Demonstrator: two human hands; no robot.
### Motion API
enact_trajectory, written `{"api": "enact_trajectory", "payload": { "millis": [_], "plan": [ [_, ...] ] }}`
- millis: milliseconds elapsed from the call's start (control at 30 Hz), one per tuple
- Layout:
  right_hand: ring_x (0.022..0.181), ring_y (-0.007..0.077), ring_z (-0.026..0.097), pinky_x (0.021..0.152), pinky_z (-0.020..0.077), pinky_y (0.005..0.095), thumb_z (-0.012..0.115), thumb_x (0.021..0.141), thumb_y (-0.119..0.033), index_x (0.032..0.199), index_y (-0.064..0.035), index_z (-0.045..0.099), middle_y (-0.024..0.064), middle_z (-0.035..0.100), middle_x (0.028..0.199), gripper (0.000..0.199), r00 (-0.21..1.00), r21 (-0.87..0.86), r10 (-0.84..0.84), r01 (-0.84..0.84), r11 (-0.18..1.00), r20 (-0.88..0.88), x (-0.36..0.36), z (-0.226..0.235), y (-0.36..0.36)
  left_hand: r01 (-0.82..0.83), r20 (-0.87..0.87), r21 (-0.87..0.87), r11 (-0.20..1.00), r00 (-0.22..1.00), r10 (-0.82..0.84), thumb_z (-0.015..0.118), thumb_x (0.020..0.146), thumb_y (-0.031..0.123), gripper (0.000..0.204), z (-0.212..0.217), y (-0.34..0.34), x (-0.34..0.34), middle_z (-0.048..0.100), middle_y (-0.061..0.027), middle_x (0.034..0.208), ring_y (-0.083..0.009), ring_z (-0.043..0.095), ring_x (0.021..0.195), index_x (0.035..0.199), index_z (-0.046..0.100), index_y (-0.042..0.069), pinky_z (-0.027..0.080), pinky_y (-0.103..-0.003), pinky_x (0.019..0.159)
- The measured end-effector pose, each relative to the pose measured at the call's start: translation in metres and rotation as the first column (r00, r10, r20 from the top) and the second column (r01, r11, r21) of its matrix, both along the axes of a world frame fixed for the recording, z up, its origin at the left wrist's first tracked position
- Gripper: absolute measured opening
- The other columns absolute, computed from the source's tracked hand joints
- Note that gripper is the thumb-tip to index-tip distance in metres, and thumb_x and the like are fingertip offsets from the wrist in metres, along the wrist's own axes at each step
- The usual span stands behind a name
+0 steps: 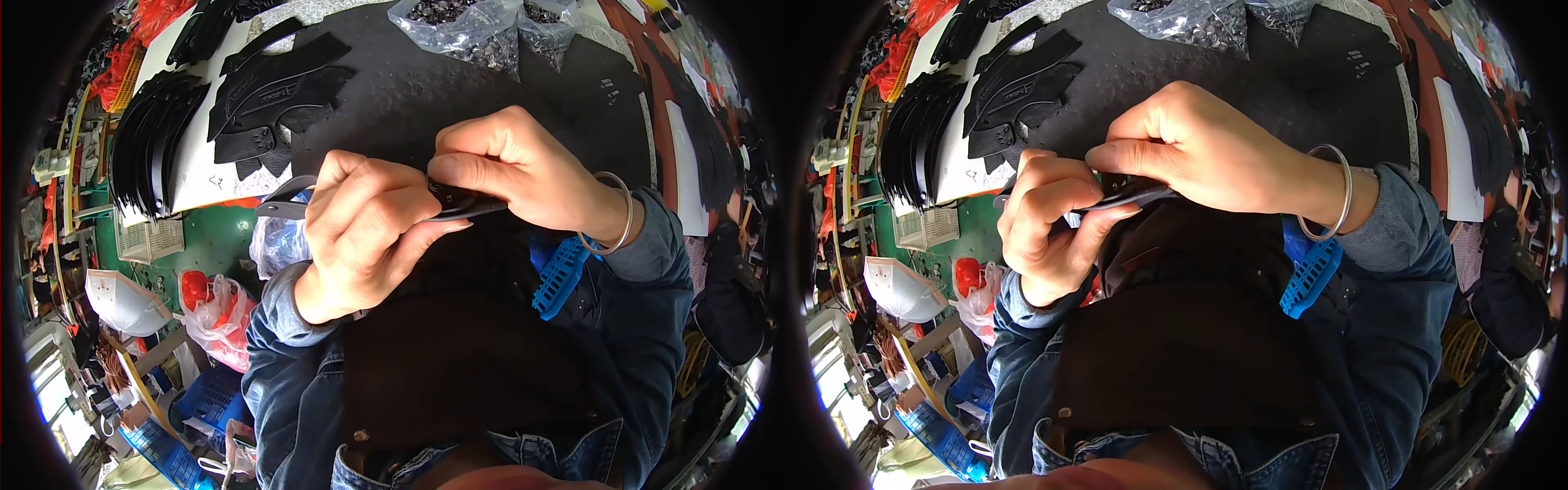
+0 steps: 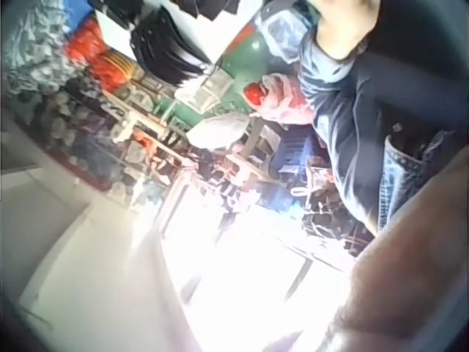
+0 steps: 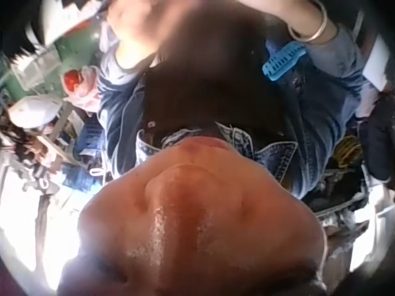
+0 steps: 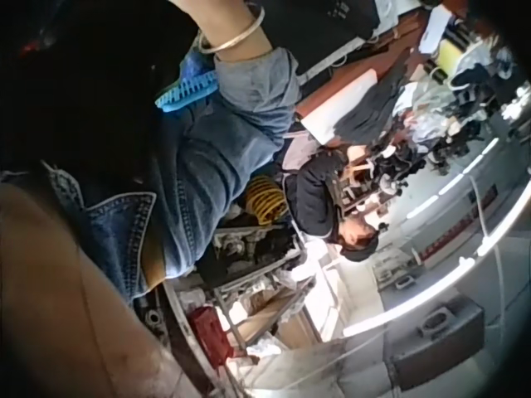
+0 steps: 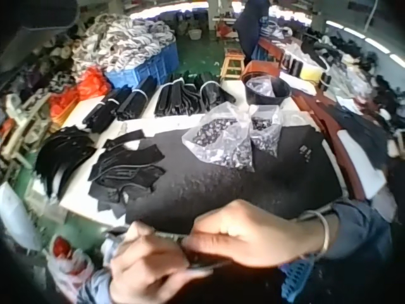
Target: Attaching small black components to larger black base pieces at a manual assembly station.
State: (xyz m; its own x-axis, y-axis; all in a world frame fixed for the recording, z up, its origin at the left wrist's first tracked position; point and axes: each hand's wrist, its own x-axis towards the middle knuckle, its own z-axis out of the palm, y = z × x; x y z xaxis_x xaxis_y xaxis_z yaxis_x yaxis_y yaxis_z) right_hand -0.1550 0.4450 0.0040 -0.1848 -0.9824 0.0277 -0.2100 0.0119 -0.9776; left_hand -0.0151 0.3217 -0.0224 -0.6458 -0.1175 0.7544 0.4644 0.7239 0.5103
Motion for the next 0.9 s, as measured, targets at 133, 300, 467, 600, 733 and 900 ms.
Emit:
{"api": "enact_trajectory", "payload": {
  "millis": [133, 300, 467, 600, 733, 900],
  "plan": [
    [0.051, 0.0109, 0.043, 0.048, 0.0365, 0.0289, 0.058, 0.088, -0.023, 0.076, 0.0040, 0.061, 0.0122, 0.047, 0.055, 0.030, 0.993, -0.051, -0.001, -0.006, 0.999, -0.119, 0.000, -0.001, 0.000, -0.020, 0.071, 0.038, 0.999, 0.997, 0.017, 0.078, 0.062, 0.013, 0.028, 0.004, 0.000, 0.002, 0.060, -0.0043, 0.075, -0.0183, 0.053, 0.063, 0.080, 0.058, 0.007, 0.039, -0.028, 0.060],
    [0.047, 0.0208, 0.039, 0.047, 0.0351, 0.0305, 0.058, 0.087, -0.024, 0.075, 0.0028, 0.059, 0.0152, 0.043, 0.055, 0.030, 0.978, -0.197, -0.069, 0.030, 0.980, -0.196, 0.007, -0.004, 0.001, -0.034, 0.116, 0.106, 0.994, 0.993, 0.021, 0.078, 0.063, 0.012, 0.027, 0.006, 0.003, 0.004, 0.060, -0.0048, 0.075, -0.0183, 0.054, 0.063, 0.080, 0.059, 0.006, 0.039, -0.028, 0.060],
    [0.047, 0.0253, 0.030, 0.044, 0.0315, 0.0334, 0.058, 0.087, -0.023, 0.070, 0.0018, 0.055, 0.0175, 0.038, 0.056, 0.030, 0.967, -0.118, -0.107, 0.081, 0.990, -0.231, 0.008, 0.003, 0.004, -0.009, 0.092, 0.152, 0.988, 0.996, -0.005, 0.078, 0.063, 0.012, 0.026, 0.003, 0.002, 0.004, 0.061, -0.0054, 0.074, -0.0187, 0.055, 0.064, 0.080, 0.059, 0.006, 0.039, -0.028, 0.061],
    [0.048, 0.0253, 0.028, 0.044, 0.0306, 0.0337, 0.058, 0.087, -0.023, 0.067, 0.0017, 0.052, 0.0177, 0.037, 0.056, 0.032, 0.968, -0.094, -0.083, 0.062, 0.994, -0.239, 0.007, 0.002, 0.003, -0.001, 0.084, 0.137, 0.991, 0.996, -0.010, 0.078, 0.063, 0.012, 0.026, 0.005, 0.002, 0.004, 0.061, -0.0053, 0.074, -0.0187, 0.055, 0.064, 0.080, 0.059, 0.006, 0.039, -0.028, 0.061],
    [0.048, 0.0262, 0.039, 0.046, 0.0344, 0.0340, 0.058, 0.087, -0.025, 0.072, 0.0021, 0.055, 0.0157, 0.044, 0.059, 0.031, 0.962, -0.170, -0.086, 0.043, 0.985, -0.259, 0.007, -0.002, 0.002, -0.008, 0.162, 0.163, 0.987, 0.987, -0.019, 0.078, 0.064, 0.013, 0.026, 0.008, 0.001, 0.003, 0.060, -0.0049, 0.074, -0.0189, 0.056, 0.064, 0.080, 0.059, 0.006, 0.039, -0.028, 0.061],
    [0.053, 0.0251, 0.050, 0.047, 0.0400, 0.0337, 0.067, 0.078, -0.031, 0.075, -0.0003, 0.056, 0.0090, 0.049, 0.068, 0.033, 0.860, -0.366, -0.136, -0.062, 0.929, -0.492, 0.009, 0.006, 0.008, 0.042, 0.179, 0.252, 0.967, 0.980, -0.089, 0.077, 0.067, 0.012, 0.024, 0.005, -0.002, 0.002, 0.060, -0.0056, 0.073, -0.0194, 0.056, 0.064, 0.080, 0.059, 0.005, 0.041, -0.028, 0.061]
  ]
}}
